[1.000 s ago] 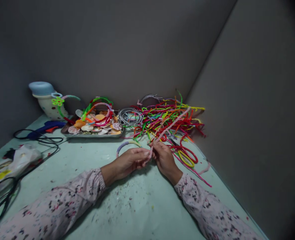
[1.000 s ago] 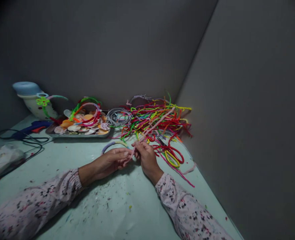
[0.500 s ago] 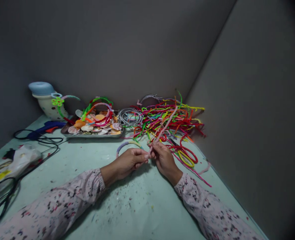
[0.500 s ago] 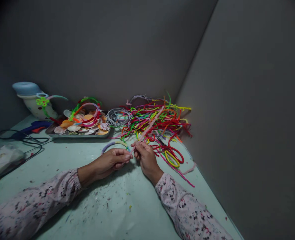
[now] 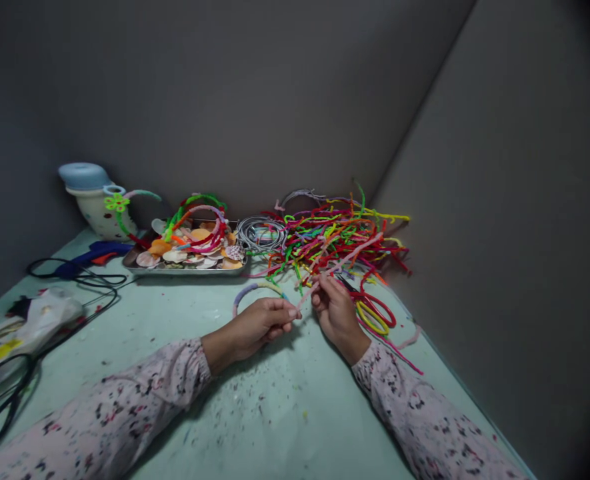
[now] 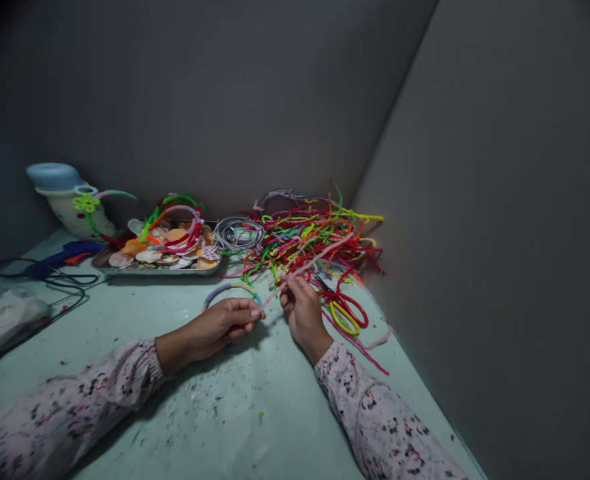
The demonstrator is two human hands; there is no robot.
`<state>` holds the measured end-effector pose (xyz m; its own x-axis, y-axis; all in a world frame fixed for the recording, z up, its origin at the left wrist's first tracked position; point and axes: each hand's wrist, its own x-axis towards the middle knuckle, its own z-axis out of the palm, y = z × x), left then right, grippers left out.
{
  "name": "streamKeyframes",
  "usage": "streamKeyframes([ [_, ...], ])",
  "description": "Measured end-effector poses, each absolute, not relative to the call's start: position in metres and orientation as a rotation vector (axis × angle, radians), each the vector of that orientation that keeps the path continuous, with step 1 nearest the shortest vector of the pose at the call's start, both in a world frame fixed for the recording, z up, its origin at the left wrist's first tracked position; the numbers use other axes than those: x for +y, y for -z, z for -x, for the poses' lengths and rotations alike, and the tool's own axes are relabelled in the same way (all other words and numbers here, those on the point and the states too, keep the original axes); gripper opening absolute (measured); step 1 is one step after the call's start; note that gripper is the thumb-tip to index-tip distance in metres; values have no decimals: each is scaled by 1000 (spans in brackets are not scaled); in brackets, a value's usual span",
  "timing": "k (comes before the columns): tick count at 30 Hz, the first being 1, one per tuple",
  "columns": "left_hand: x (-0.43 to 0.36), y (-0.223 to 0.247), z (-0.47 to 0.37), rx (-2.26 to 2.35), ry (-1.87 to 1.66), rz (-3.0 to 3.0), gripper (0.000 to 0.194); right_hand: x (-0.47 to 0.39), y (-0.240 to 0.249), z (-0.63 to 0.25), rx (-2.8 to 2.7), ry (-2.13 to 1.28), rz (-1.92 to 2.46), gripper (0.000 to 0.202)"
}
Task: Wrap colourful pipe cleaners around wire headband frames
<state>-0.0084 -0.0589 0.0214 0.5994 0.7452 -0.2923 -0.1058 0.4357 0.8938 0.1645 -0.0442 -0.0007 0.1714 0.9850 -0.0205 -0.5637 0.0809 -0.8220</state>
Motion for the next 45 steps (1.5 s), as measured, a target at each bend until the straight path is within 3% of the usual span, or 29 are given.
streamKeyframes([
  [10, -57, -16, 8, 773, -628, -1015, 24, -40, 1, -169, -658, -1270, 807, 22],
  [20, -56, -13, 9, 797, -614, -1055, 24, -30, -10, -186, -687, -1031, 881, 20],
  [31, -60, -25, 11, 599, -568, -912, 21, -27, -19, -196, -547, -1231, 681, 18],
  [38, -58, -21, 11, 641, -591, -951, 20, -21, -31, -217, -560, -1085, 732, 23],
  [45, -59, -21, 10, 661, -624, -986, 30, -21, -53, -234, -475, -1045, 740, 24],
])
